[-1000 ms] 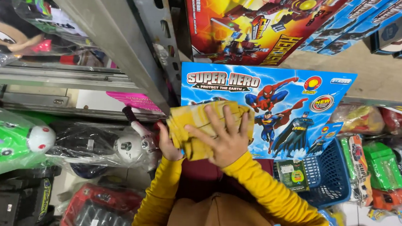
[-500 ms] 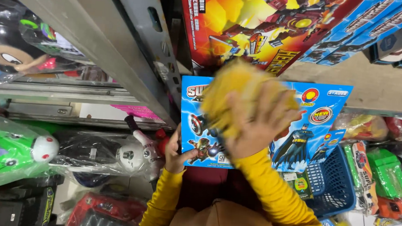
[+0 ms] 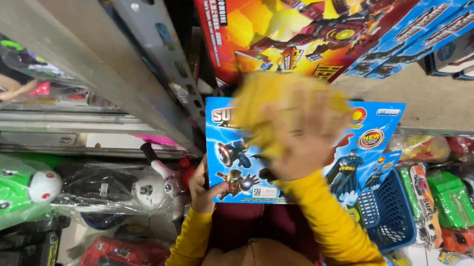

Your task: Cleaning and wiping toy boxes and action figures in a retail store using a cleaning cloth.

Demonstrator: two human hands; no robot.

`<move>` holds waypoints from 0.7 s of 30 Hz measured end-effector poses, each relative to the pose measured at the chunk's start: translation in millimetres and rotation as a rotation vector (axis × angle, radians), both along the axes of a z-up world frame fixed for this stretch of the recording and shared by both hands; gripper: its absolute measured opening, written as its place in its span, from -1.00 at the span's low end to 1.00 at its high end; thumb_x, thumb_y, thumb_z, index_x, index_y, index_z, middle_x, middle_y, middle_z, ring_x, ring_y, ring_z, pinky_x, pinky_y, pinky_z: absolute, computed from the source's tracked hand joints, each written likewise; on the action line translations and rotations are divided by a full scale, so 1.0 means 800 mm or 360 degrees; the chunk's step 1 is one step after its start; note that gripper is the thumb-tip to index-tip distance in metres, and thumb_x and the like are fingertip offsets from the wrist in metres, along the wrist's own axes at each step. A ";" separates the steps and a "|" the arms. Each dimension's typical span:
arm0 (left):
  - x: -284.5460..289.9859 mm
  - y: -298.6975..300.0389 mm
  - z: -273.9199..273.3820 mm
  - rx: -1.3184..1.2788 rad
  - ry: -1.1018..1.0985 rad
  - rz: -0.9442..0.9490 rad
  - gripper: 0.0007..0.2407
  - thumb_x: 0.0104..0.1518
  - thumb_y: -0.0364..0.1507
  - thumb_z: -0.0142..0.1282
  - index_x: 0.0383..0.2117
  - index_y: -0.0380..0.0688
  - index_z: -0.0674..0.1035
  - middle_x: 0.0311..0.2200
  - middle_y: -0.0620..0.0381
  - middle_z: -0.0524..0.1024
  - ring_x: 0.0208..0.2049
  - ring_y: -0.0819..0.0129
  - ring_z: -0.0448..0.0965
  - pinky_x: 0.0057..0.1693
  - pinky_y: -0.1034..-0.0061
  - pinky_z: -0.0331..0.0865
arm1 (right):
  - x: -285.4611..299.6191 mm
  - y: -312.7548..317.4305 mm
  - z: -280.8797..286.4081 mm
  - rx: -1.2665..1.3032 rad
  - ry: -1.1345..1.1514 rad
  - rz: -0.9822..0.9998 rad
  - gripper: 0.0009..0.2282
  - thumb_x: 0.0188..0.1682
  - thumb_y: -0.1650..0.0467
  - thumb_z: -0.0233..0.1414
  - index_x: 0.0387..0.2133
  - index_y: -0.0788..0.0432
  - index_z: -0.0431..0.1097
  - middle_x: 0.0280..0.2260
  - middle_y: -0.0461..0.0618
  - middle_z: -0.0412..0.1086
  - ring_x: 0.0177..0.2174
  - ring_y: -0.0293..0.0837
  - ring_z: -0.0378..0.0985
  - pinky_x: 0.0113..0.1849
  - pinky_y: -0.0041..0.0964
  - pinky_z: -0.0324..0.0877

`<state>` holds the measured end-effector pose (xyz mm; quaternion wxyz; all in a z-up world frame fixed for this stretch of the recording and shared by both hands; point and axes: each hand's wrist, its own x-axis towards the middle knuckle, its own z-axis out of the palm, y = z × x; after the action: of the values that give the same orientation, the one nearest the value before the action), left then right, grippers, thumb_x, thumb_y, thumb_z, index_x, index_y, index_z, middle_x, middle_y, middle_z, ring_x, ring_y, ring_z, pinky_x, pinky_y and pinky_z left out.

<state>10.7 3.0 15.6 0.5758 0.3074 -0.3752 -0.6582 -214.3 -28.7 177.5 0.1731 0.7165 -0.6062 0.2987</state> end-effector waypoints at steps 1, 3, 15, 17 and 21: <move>0.001 -0.002 -0.001 -0.0001 0.0001 -0.0007 -0.28 -0.11 -0.72 0.22 0.33 -0.46 0.24 0.16 -0.01 0.46 0.11 0.30 0.51 0.24 0.43 0.34 | -0.004 0.006 -0.005 -0.0001 0.0001 -0.0007 -0.56 0.10 0.14 -0.12 0.27 -0.34 0.36 0.42 0.07 0.02 0.42 0.24 -0.16 0.31 0.44 -0.46; -0.001 0.002 -0.004 0.0014 0.0084 -0.0008 -0.27 -0.11 -0.71 0.23 0.34 -0.43 0.22 0.13 -0.01 0.47 0.10 0.29 0.51 0.22 0.43 0.35 | -0.016 0.025 -0.018 0.0077 -0.0222 -0.0097 -0.52 0.03 0.16 -0.11 0.26 -0.25 0.37 0.40 0.18 -0.01 0.39 0.33 -0.19 0.27 0.50 -0.45; -0.002 0.001 -0.024 -0.0115 -0.0297 0.0056 -0.34 0.06 -0.56 0.21 0.36 -0.36 0.22 0.13 0.03 0.47 0.07 0.34 0.50 0.18 0.48 0.36 | -0.062 0.079 -0.081 0.0077 0.0085 -0.0067 -0.47 -0.09 0.10 -0.07 0.22 -0.29 0.37 0.41 0.13 -0.09 0.41 0.31 -0.26 0.30 0.50 -0.45; 0.000 0.000 -0.024 -0.0150 -0.0327 0.0074 -0.37 0.08 -0.55 0.20 0.35 -0.36 0.24 0.12 0.04 0.46 0.08 0.34 0.48 0.20 0.47 0.34 | -0.075 0.087 -0.093 0.0106 0.0091 -0.0080 -0.52 -0.06 0.09 -0.05 0.19 -0.34 0.39 0.42 0.11 -0.07 0.42 0.29 -0.26 0.31 0.47 -0.45; -0.004 0.002 -0.020 -0.0127 -0.0236 0.0081 -0.41 0.10 -0.53 0.18 0.31 -0.34 0.26 0.13 0.07 0.42 0.11 0.35 0.45 0.24 0.45 0.30 | -0.089 0.101 -0.105 0.0145 -0.0303 -0.0341 -0.54 0.03 0.08 -0.10 0.23 -0.29 0.36 0.43 0.25 -0.09 0.42 0.40 -0.29 0.29 0.51 -0.50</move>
<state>7.4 4.9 -0.6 0.5747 0.3416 -0.4347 -0.6034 -285.3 52.5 93.1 0.1130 0.6231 -0.7059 0.3173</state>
